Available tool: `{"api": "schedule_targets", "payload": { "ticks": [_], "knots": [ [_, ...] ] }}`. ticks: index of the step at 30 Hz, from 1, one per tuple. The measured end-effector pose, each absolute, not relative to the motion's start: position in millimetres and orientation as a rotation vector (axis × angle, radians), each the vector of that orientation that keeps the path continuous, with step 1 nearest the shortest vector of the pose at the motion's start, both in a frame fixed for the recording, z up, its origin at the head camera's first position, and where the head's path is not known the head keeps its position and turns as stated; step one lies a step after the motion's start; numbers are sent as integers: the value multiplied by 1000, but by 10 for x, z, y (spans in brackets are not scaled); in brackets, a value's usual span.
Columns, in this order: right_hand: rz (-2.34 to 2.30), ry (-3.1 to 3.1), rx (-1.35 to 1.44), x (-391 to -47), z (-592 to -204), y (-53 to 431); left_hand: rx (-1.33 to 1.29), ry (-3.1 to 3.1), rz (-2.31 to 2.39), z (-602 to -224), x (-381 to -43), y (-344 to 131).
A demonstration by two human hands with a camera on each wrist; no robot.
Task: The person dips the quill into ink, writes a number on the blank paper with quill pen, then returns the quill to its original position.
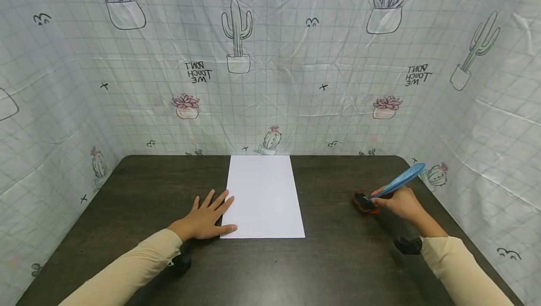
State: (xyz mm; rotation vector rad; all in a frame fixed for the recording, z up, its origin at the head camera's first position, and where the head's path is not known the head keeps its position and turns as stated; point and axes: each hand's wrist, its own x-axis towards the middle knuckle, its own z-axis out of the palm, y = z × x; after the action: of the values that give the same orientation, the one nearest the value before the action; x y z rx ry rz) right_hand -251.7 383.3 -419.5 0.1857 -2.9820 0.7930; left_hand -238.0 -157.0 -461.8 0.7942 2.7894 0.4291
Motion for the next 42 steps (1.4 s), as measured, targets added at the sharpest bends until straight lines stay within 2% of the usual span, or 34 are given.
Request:
{"api": "schedule_targets", "payload": {
  "ticks": [15, 42],
  "knots": [
    [752, -2992, 255, -2508, -4172, 3799, 778, 2784, 416, -4598, -2370, -1556],
    [693, -3025, 215, -2485, -4153, 3847, 784, 2778, 428, -4592, -2357, -1560]
  ]
}}
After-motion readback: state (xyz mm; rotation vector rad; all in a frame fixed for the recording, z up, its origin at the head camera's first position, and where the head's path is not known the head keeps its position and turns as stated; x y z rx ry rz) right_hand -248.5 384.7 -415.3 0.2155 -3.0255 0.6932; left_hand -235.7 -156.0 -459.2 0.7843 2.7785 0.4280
